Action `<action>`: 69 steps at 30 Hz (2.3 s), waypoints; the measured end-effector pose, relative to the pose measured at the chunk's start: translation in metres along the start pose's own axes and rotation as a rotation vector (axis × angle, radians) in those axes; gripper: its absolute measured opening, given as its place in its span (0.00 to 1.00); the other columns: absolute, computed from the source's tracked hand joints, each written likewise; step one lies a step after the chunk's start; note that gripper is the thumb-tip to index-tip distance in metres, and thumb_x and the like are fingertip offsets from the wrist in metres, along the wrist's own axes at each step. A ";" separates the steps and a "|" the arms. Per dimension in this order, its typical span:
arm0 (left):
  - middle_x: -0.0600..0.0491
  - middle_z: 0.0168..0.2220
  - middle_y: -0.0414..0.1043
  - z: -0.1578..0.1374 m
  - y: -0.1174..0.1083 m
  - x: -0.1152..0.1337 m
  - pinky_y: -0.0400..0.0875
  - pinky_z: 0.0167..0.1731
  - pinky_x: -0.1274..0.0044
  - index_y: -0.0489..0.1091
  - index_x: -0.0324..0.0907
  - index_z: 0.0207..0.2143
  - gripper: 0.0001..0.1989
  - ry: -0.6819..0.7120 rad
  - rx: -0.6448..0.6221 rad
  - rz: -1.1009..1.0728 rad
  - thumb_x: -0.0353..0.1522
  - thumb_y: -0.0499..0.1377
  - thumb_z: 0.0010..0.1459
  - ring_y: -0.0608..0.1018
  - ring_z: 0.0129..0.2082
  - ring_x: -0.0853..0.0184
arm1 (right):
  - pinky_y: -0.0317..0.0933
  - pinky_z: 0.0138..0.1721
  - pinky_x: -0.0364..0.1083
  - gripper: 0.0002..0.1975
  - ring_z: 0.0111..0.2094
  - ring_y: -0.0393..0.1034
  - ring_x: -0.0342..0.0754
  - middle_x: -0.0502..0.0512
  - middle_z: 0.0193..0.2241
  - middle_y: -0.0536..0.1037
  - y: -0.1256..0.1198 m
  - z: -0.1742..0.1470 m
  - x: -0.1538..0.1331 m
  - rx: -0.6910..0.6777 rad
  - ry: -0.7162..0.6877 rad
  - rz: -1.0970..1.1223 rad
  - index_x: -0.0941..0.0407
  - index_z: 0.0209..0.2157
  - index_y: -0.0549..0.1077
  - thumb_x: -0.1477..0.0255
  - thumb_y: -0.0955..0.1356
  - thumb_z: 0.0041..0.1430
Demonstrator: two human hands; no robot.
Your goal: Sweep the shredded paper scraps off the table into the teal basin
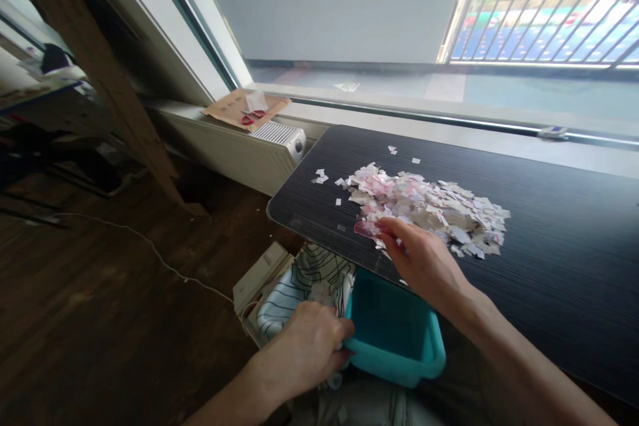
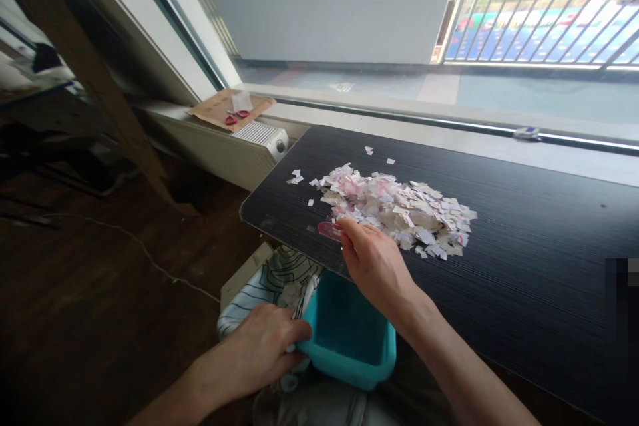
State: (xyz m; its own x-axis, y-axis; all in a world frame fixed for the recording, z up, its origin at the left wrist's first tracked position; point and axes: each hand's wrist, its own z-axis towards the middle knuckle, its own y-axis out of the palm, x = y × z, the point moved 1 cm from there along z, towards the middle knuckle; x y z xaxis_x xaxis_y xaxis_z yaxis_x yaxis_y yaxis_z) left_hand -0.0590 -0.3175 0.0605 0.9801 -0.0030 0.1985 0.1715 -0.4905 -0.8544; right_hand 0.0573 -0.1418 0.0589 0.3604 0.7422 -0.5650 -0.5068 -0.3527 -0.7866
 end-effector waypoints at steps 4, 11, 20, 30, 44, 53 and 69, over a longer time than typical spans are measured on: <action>0.51 0.28 0.73 -0.015 0.001 -0.023 0.67 0.30 0.74 0.71 0.42 0.31 0.05 -0.069 0.040 0.039 0.33 0.57 0.58 0.76 0.29 0.59 | 0.59 0.30 0.42 0.14 0.31 0.72 0.47 0.56 0.33 0.79 0.022 0.029 -0.005 -0.022 -0.076 -0.012 0.56 0.45 0.70 0.75 0.58 0.63; 0.52 0.27 0.71 -0.030 0.005 -0.043 0.67 0.30 0.75 0.70 0.42 0.30 0.07 -0.108 0.084 0.021 0.30 0.54 0.59 0.75 0.29 0.61 | 0.60 0.30 0.42 0.13 0.30 0.72 0.47 0.56 0.33 0.79 0.028 0.018 -0.006 -0.139 -0.082 -0.016 0.56 0.44 0.71 0.74 0.59 0.63; 0.52 0.26 0.72 -0.029 0.003 -0.042 0.66 0.31 0.75 0.70 0.42 0.29 0.06 -0.114 0.086 0.016 0.30 0.55 0.58 0.75 0.29 0.61 | 0.63 0.33 0.43 0.13 0.33 0.73 0.47 0.56 0.35 0.79 0.024 0.006 -0.008 -0.159 -0.093 0.039 0.56 0.44 0.72 0.74 0.59 0.63; 0.51 0.27 0.72 -0.026 0.004 -0.031 0.67 0.30 0.76 0.71 0.42 0.31 0.05 -0.096 0.047 0.036 0.32 0.57 0.58 0.77 0.30 0.61 | 0.65 0.33 0.43 0.13 0.31 0.73 0.46 0.54 0.32 0.79 0.011 -0.014 -0.014 -0.162 -0.062 0.072 0.55 0.43 0.72 0.73 0.59 0.63; 0.50 0.23 0.73 0.032 0.014 0.059 0.66 0.19 0.75 0.69 0.39 0.26 0.05 0.447 0.018 0.061 0.28 0.61 0.54 0.76 0.22 0.61 | 0.69 0.34 0.43 0.12 0.35 0.76 0.48 0.53 0.37 0.80 -0.032 -0.102 0.038 0.075 0.263 0.009 0.53 0.44 0.71 0.66 0.61 0.62; 0.50 0.23 0.73 0.039 0.007 0.090 0.60 0.16 0.74 0.70 0.38 0.26 0.04 0.532 0.022 0.066 0.27 0.63 0.51 0.76 0.23 0.61 | 0.67 0.36 0.42 0.12 0.36 0.75 0.46 0.54 0.37 0.79 -0.025 -0.102 0.023 -0.007 0.197 0.060 0.54 0.44 0.71 0.70 0.60 0.64; 0.50 0.26 0.74 0.042 0.002 0.084 0.65 0.18 0.72 0.69 0.38 0.28 0.04 0.473 -0.043 0.043 0.29 0.62 0.54 0.77 0.24 0.59 | 0.65 0.38 0.43 0.12 0.37 0.74 0.46 0.53 0.37 0.79 -0.021 -0.084 0.029 0.078 0.233 0.110 0.54 0.46 0.70 0.69 0.61 0.64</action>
State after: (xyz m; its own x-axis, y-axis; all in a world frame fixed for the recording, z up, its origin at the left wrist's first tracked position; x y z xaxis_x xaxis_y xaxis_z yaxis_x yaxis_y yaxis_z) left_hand 0.0280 -0.2817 0.0553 0.8313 -0.4159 0.3687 0.1178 -0.5164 -0.8482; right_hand 0.1443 -0.1607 0.0378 0.4653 0.5476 -0.6954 -0.6085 -0.3727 -0.7006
